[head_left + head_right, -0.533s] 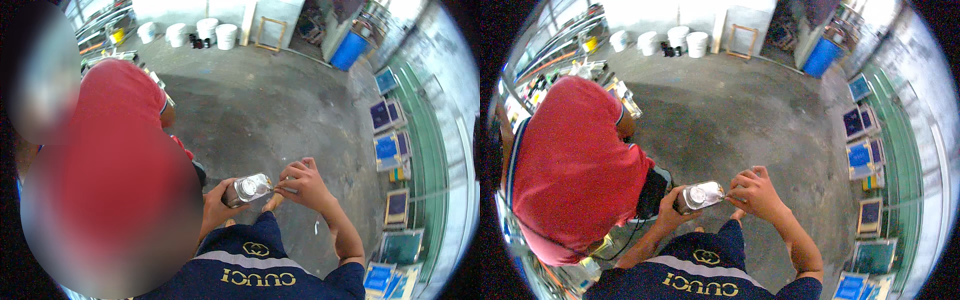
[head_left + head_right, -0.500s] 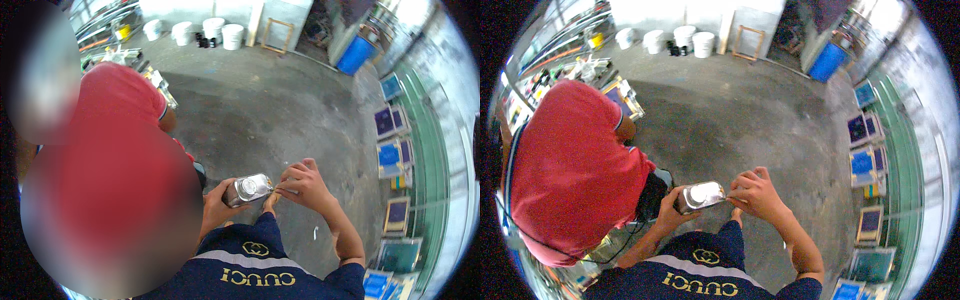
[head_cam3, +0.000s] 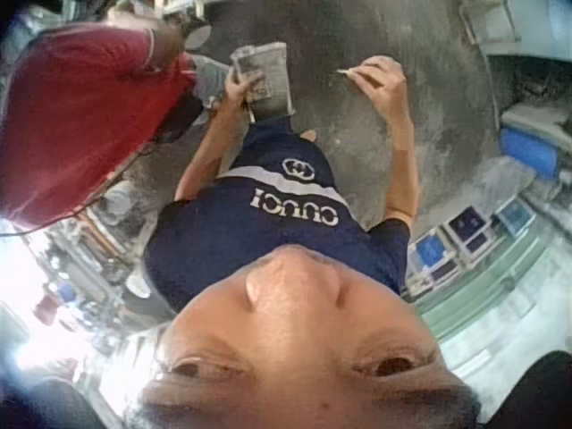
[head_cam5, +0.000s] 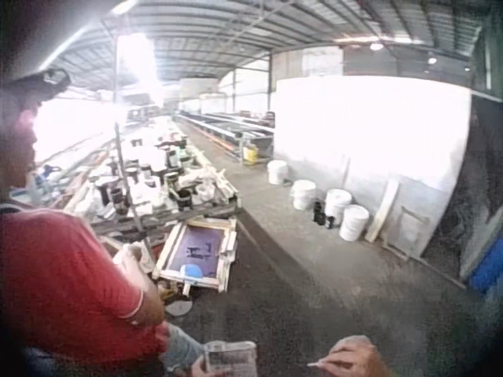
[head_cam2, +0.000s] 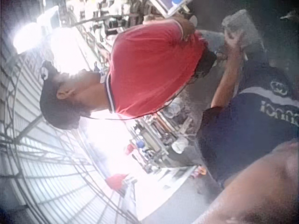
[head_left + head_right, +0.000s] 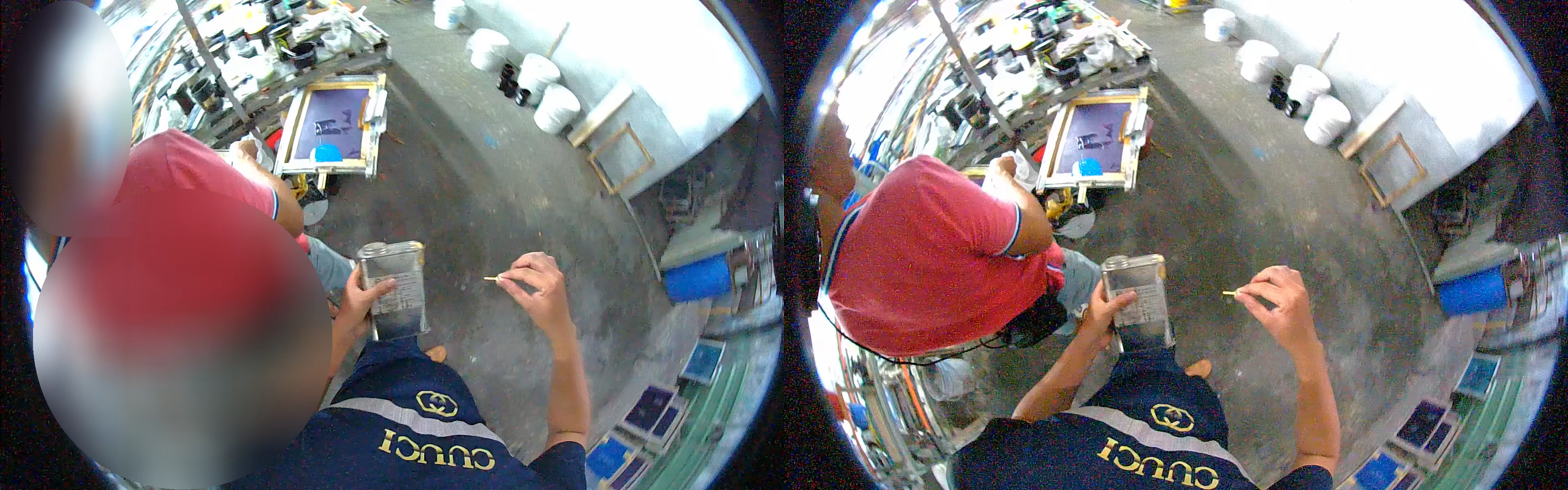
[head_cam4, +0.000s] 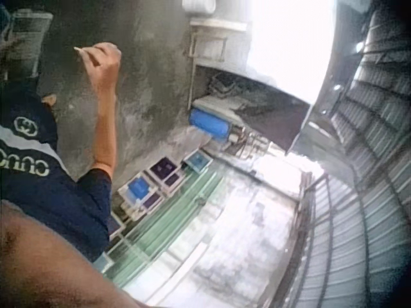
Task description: The person uses a squeegee to spread ink across a screen printing frame, then moves to a workbench to clean the squeegee and prepare blue ink in a container. The person handles the screen frame, squeegee, and ink containers throughout the process.
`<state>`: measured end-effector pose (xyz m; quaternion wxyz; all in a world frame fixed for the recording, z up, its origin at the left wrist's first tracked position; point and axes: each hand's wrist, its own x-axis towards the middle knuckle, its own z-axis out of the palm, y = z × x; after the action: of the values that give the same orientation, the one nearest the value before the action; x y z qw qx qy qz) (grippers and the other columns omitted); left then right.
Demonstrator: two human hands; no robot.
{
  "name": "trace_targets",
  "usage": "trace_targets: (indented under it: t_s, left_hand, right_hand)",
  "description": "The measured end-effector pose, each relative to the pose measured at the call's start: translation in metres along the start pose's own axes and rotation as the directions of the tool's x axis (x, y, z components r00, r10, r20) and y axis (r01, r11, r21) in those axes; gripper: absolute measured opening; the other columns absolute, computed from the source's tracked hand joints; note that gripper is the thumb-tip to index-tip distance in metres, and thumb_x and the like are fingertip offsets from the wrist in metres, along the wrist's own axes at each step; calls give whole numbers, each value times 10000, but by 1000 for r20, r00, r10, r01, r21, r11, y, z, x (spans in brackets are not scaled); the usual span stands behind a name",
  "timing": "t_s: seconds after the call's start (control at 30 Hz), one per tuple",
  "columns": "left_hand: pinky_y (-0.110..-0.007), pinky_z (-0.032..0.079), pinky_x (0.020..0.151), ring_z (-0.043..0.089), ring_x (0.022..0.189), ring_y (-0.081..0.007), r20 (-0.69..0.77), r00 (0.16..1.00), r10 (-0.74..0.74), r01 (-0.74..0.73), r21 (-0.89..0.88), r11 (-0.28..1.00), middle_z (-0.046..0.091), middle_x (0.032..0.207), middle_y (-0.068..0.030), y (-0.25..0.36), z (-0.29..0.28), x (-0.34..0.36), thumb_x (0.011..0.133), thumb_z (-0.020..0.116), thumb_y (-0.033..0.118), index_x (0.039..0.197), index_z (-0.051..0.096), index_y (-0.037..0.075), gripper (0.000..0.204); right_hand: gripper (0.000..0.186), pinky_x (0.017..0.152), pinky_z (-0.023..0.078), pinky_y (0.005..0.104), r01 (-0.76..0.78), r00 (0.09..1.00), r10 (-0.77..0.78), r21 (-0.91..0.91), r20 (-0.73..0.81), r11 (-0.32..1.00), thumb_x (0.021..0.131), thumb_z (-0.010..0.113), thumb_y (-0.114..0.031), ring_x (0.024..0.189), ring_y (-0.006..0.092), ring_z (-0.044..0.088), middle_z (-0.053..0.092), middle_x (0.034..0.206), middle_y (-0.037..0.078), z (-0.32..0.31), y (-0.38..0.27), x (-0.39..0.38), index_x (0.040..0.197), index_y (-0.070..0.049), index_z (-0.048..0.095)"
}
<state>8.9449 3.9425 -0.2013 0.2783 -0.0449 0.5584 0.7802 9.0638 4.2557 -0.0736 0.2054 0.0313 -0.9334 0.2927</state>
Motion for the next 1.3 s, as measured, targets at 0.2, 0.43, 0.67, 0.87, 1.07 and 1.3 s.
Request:
trace_targets:
  t_s: [0.2,0.43,0.67,0.87,1.07,1.3]
  left_hand:
    - [-439,574,958,695,1112,-262,-5,990,-139,127,-379,917,692,1234,-92,-27,-21,117,908,787,149,1372,554,53,528]
    - [-399,560,942,697,1069,-229,-340,933,121,-152,-68,986,709,1175,-91,44,-11,243,803,872,185,1335,558,42,635]
    - [-524,554,855,700,986,-458,-592,599,539,344,798,494,723,1006,-253,139,-38,336,720,831,534,1214,529,71,742]
    - [-505,542,921,691,1088,-435,-771,534,348,683,636,360,718,1092,-264,199,-115,403,619,923,465,1214,525,56,825]
    - [-503,582,890,713,1066,-405,-710,680,182,732,649,-207,721,1125,-224,228,-140,480,677,877,297,1323,509,99,769]
    - [-508,579,838,714,1055,-378,-601,776,190,610,640,-468,677,1132,-160,257,-138,528,792,837,334,1247,516,137,591]
  right_hand:
    - [143,855,511,394,-29,991,11,136,130,990,822,833,-190,914,273,666,720,918,84,78,140,150,878,-68,783]
    - [159,741,520,356,-229,951,205,81,234,970,852,813,-161,787,247,698,739,853,116,151,329,204,891,-9,788]
    - [196,640,492,299,-787,589,721,57,365,614,880,809,-180,674,113,610,685,723,16,184,561,123,865,13,784]
    - [226,617,498,318,-939,292,837,-27,463,343,889,799,-208,652,148,630,684,696,35,171,640,163,776,-18,755]
    - [288,612,475,382,-750,624,673,62,397,659,897,722,-286,624,161,580,650,675,11,179,792,312,785,-21,728]
    - [334,811,495,308,-735,648,655,95,390,671,933,763,-305,854,138,615,703,919,32,213,802,510,1026,16,760]
